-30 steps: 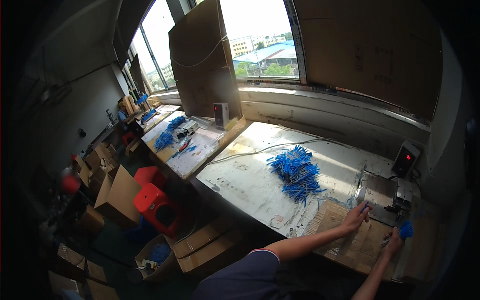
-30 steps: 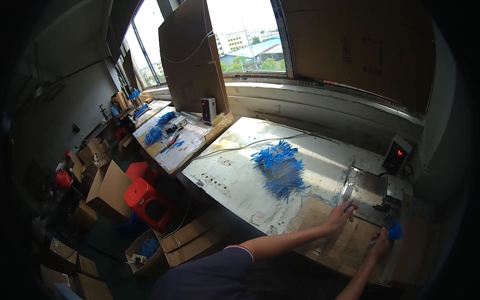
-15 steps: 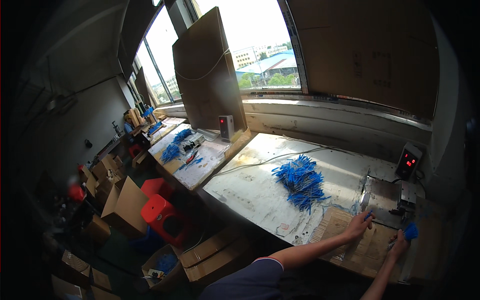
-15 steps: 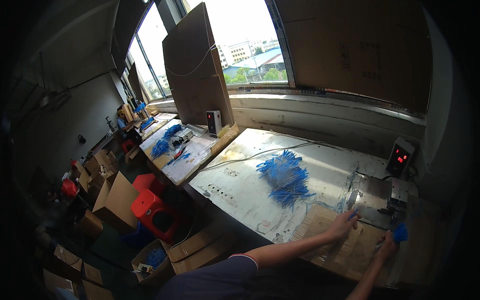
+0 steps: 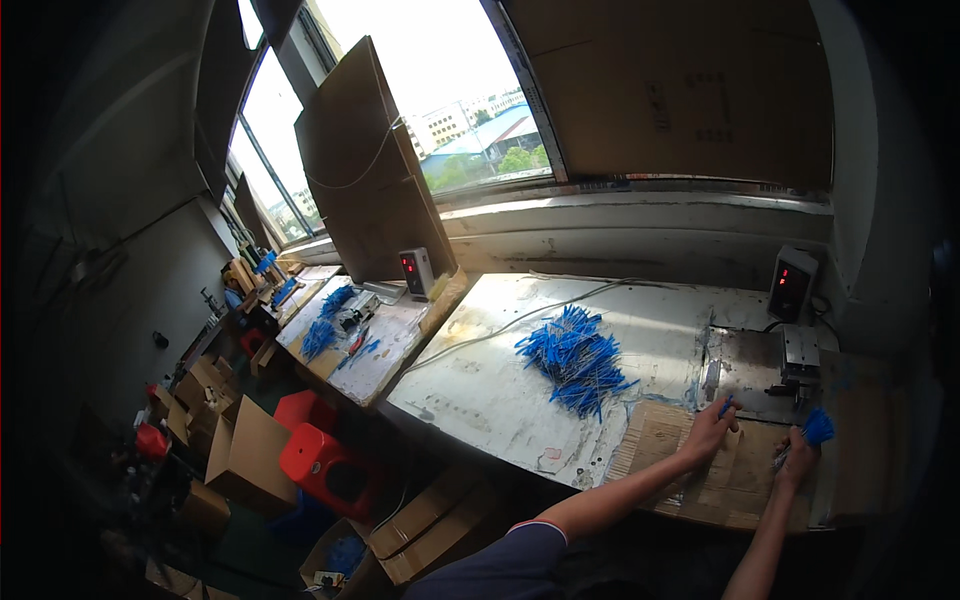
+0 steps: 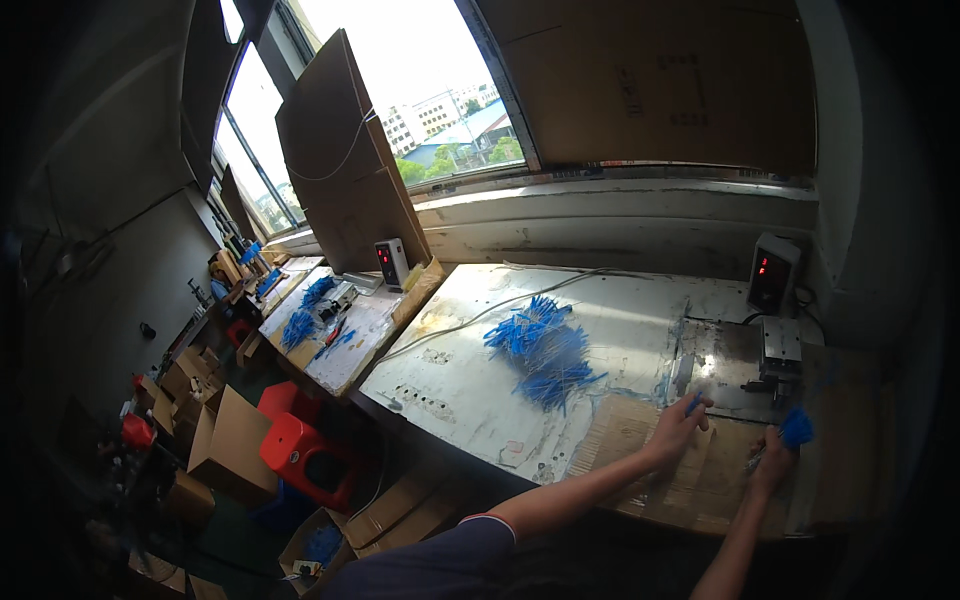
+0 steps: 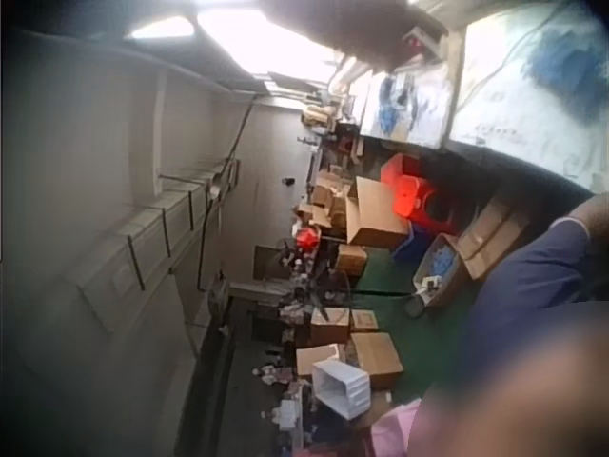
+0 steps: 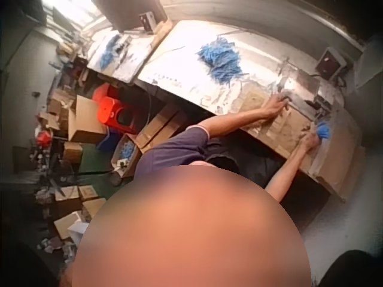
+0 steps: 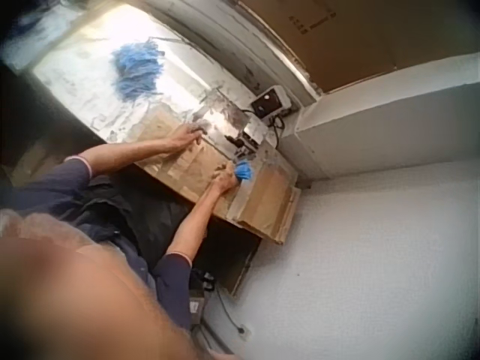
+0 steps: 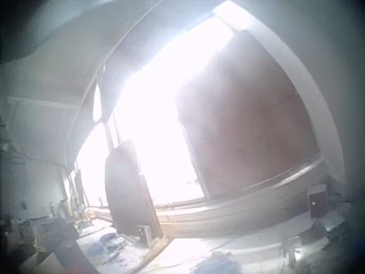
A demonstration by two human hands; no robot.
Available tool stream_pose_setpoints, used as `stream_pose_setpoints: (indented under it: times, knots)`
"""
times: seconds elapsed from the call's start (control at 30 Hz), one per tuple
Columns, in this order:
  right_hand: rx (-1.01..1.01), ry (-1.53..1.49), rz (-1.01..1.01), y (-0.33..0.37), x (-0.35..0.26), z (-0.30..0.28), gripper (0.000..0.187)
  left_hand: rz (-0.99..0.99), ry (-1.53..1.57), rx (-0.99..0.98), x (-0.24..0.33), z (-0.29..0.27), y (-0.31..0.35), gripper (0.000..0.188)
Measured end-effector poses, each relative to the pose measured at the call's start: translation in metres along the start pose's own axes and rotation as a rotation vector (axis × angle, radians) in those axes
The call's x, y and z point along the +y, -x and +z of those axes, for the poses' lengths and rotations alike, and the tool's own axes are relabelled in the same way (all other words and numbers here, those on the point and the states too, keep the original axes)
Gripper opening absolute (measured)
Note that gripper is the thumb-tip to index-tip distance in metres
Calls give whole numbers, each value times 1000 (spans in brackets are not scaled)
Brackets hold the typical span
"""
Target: The person is sorting and bundling blue electrical cables or wires at a workstation.
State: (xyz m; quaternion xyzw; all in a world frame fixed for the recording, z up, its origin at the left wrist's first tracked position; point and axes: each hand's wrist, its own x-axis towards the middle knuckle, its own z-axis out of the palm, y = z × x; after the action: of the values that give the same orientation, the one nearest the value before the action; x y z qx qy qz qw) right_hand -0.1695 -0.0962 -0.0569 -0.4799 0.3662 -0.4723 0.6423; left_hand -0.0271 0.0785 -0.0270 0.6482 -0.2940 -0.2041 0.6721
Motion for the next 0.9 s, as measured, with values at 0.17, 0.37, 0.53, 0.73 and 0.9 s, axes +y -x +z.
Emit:
stream_pose_setpoints:
  times: [0.17, 0.37, 0.53, 0.73, 0.9]
  knots:
    - [-147, 61, 22, 2, -9, 41, 15, -15, 74, 186, 11, -16, -36, 22]
    - [-101, 69, 67, 0, -28, 46, 9, 81, 70, 361, -6, -8, -90, 22]
    - [-117, 104, 125, -8, -28, 38, 10, 7, 194, 321, -9, 22, -94, 19]
    - [-77, 206, 63, -30, -28, 42, 11, 160, 38, 283, -5, 26, -85, 19]
    - [-76, 248, 65, -39, -26, 52, 11, 418, -131, 240, -10, 25, -80, 17]
